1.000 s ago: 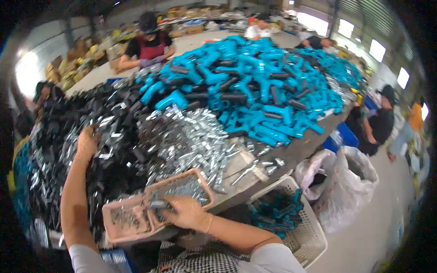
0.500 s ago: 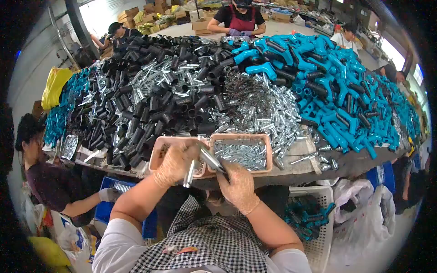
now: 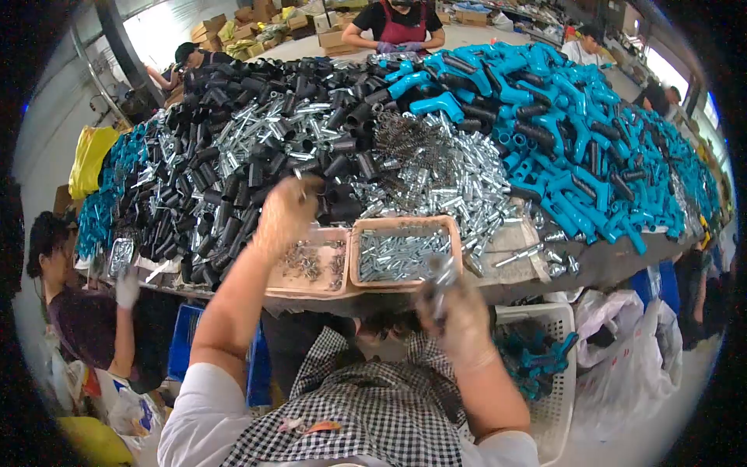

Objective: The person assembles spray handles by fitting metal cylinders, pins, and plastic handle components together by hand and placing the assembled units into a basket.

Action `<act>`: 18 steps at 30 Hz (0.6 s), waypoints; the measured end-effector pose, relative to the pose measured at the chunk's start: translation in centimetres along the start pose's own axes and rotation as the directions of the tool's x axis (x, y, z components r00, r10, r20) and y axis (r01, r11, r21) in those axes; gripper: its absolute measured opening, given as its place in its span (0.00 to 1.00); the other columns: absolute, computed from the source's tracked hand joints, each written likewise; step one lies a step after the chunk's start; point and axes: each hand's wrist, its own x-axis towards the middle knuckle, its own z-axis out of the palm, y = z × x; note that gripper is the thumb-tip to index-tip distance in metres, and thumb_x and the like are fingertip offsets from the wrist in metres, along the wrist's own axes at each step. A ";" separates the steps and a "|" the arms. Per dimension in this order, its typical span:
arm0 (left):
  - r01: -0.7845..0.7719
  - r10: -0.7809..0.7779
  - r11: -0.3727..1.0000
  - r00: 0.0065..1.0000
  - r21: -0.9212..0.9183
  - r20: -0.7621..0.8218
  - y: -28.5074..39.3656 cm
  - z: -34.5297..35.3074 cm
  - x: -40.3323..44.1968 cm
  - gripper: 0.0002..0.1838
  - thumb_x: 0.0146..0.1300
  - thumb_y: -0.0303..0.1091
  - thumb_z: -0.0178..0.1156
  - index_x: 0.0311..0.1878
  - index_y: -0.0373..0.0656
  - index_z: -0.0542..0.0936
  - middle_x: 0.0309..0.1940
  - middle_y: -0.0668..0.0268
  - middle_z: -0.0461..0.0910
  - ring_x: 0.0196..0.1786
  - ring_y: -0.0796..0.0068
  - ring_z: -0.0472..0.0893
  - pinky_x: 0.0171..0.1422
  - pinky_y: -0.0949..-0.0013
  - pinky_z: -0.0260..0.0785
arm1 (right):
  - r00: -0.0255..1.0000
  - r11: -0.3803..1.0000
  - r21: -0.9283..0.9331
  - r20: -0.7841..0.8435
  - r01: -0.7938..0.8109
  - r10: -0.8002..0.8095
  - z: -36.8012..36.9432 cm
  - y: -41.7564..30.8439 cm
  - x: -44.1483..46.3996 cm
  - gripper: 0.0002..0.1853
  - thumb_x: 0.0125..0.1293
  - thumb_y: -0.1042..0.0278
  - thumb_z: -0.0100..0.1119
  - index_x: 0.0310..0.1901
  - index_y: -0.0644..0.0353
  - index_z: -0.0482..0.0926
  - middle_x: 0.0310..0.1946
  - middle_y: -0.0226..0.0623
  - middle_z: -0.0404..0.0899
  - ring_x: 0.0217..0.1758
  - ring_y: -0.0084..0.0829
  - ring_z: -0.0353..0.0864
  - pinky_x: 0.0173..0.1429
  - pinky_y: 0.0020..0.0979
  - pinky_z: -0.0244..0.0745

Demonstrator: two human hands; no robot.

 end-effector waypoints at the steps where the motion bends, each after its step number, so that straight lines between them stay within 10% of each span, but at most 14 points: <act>1: -0.026 0.024 0.992 0.999 0.120 0.022 -2.6 0.8 2.0 0.16 0.62 0.31 0.60 0.52 0.43 0.85 0.46 0.49 0.83 0.46 0.49 0.84 0.55 0.51 0.77 | 0.990 0.997 0.075 -0.138 0.015 -0.005 -1.1 -0.7 1.2 0.17 0.76 0.55 0.56 0.55 0.60 0.79 0.33 0.31 0.80 0.24 0.19 0.73 0.22 0.20 0.64; 2: -0.054 0.045 0.970 0.998 0.235 0.045 -4.0 1.4 2.9 0.15 0.62 0.32 0.60 0.51 0.45 0.86 0.47 0.49 0.83 0.48 0.48 0.83 0.55 0.49 0.76 | 0.967 0.907 0.421 -0.229 -0.007 0.114 -0.7 -2.9 2.5 0.16 0.78 0.55 0.53 0.51 0.61 0.79 0.31 0.30 0.79 0.22 0.19 0.71 0.21 0.19 0.62; 4: -0.040 0.007 0.900 0.997 0.434 0.077 -2.0 2.1 2.5 0.14 0.61 0.34 0.62 0.51 0.48 0.86 0.51 0.50 0.81 0.53 0.46 0.80 0.56 0.47 0.75 | 0.900 0.873 0.485 -0.399 0.046 0.174 -0.6 -3.9 3.2 0.16 0.77 0.54 0.54 0.49 0.61 0.79 0.29 0.29 0.78 0.19 0.19 0.68 0.20 0.18 0.61; 7: -0.205 0.202 0.879 0.978 0.430 0.054 1.9 2.5 1.7 0.19 0.61 0.40 0.65 0.56 0.52 0.84 0.60 0.52 0.77 0.63 0.45 0.74 0.64 0.45 0.70 | 0.954 0.944 0.174 -0.058 -0.279 0.293 -2.2 -1.8 -1.1 0.18 0.72 0.53 0.61 0.52 0.60 0.79 0.31 0.32 0.82 0.20 0.17 0.70 0.19 0.19 0.62; 11: -0.391 0.296 0.919 0.777 0.058 0.556 2.7 4.1 -1.0 0.22 0.59 0.41 0.67 0.58 0.49 0.84 0.58 0.57 0.79 0.60 0.51 0.75 0.64 0.51 0.70 | 0.935 0.894 -0.273 -0.114 -0.355 0.337 0.6 -3.6 -3.1 0.22 0.68 0.58 0.60 0.57 0.65 0.80 0.33 0.38 0.85 0.23 0.22 0.76 0.24 0.25 0.69; 15: -0.447 0.265 0.880 0.740 0.158 0.619 2.7 3.6 -1.4 0.21 0.59 0.37 0.67 0.57 0.47 0.83 0.54 0.56 0.80 0.55 0.52 0.77 0.61 0.52 0.71 | 0.976 0.479 -0.866 -0.042 -0.143 0.215 -0.1 -3.6 -1.9 0.26 0.59 0.66 0.62 0.59 0.66 0.80 0.38 0.48 0.85 0.34 0.36 0.85 0.44 0.35 0.80; 18: -0.349 0.344 0.934 0.828 -0.073 0.444 2.1 2.5 -2.3 0.15 0.59 0.29 0.66 0.50 0.40 0.84 0.49 0.57 0.80 0.56 0.55 0.78 0.62 0.54 0.72 | 0.964 0.383 -0.885 0.253 0.264 -0.079 -2.5 -2.2 -1.4 0.23 0.58 0.68 0.63 0.56 0.65 0.82 0.41 0.52 0.85 0.41 0.43 0.87 0.48 0.37 0.81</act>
